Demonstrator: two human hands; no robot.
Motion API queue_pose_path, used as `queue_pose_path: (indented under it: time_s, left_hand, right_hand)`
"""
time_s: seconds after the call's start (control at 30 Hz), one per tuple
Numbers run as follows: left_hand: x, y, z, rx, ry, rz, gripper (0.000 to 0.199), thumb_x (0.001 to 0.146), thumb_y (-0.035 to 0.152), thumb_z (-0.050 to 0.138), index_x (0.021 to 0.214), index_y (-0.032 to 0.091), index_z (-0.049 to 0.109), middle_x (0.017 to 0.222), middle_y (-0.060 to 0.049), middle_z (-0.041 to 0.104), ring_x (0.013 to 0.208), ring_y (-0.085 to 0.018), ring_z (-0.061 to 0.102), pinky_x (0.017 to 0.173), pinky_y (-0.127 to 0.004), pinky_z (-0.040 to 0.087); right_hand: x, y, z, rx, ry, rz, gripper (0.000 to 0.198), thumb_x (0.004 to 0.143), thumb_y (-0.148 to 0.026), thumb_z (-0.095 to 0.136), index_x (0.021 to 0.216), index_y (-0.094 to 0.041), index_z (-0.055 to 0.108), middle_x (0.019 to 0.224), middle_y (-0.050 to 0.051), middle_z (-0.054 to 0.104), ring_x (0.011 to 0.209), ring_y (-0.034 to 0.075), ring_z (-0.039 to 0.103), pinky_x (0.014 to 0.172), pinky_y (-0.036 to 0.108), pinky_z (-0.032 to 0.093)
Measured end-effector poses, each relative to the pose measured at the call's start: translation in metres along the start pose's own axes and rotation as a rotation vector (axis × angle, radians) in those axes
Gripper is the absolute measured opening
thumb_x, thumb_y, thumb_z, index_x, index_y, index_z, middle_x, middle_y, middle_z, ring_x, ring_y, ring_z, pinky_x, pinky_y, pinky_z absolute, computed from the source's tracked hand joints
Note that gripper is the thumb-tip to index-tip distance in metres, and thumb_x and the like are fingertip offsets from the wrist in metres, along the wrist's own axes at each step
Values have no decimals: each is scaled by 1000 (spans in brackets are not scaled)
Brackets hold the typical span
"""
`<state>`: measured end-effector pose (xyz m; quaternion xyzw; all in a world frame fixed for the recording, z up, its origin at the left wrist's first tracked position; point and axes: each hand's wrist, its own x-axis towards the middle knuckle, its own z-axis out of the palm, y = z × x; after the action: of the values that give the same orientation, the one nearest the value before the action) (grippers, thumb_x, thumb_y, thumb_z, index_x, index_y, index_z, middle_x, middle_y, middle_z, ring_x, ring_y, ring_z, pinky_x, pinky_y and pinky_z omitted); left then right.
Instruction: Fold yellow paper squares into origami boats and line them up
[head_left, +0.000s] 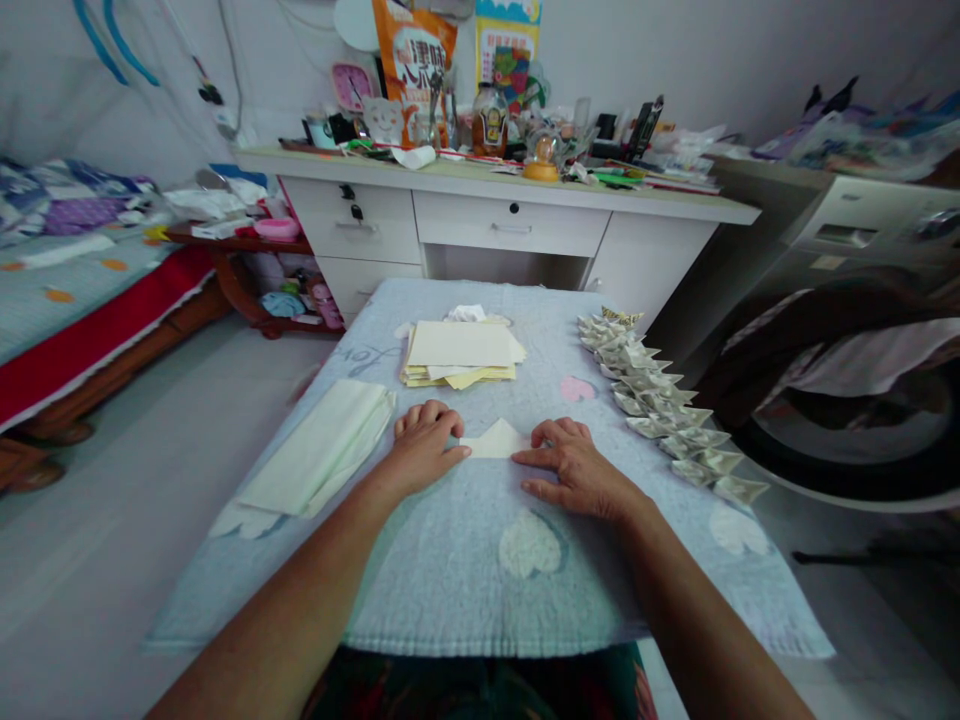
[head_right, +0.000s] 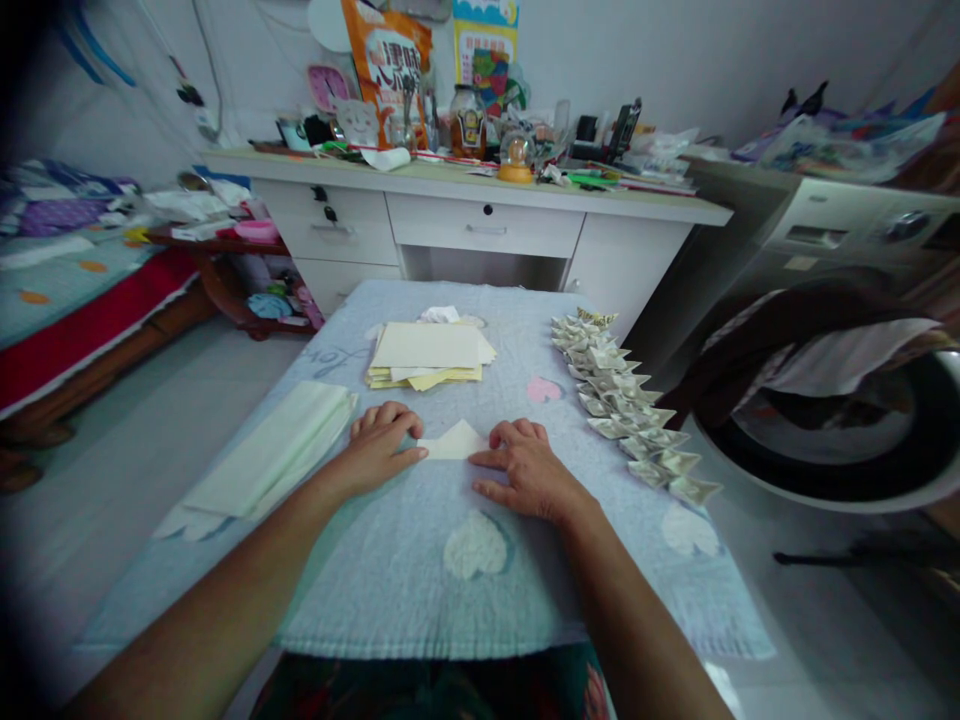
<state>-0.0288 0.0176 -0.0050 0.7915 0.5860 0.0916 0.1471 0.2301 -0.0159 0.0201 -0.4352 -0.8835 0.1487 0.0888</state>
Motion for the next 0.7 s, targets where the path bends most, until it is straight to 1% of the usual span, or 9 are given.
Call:
queue_pose_path:
  time_s: [0.2,0.37,0.5,0.57,0.63,0.7]
  left_hand:
    - [1,-3,-1,-24,-15,18,21,79,39,57,95,26,56,116,-3,49,111,-27,40,90,-39,31]
    - [1,-2,-5,-39,-35,16,20,79,38,57,95,26,57,116,-4,50,111,-27,40,89,-39,31]
    - [1,-3,-3,-47,-23,27,18,79,37,57,94,26,57,115,-3,50,111,-27,40,89,-40,31]
    - [2,-4,-1,-55,-9,33,19,78,36,57,94,26,56,115,-3,51,111,-27,40,89,-39,31]
    - [2,-5,1,-68,4,37,20,78,35,57,96,26,55,114,-3,51,110,-27,41,89,-39,32]
    - [3,-5,2,-87,6,43,23,78,34,57,99,26,54,114,-3,52,110,-26,42,89,-38,32]
  right_hand:
    - [-8,8,-8,-14,-51,28,38,88,-52,54,119,-34,66,106,8,54,98,24,45,90,42,30]
    - [-22,14,-11,-47,-45,84,38,87,-49,56,121,-35,65,109,8,55,100,24,45,91,43,31]
    - [-32,18,-15,-62,-36,127,36,86,-47,58,119,-34,66,109,8,56,102,24,46,91,42,30]
    - [-34,18,-18,-65,-23,134,31,86,-45,58,112,-32,70,108,8,57,102,24,47,90,41,31]
    - [-32,15,-23,-62,9,142,24,88,-40,57,99,-27,74,103,8,59,98,22,49,88,38,33]
    - [-24,9,-26,-55,65,159,23,89,-35,56,87,-21,74,95,7,61,92,20,51,86,35,35]
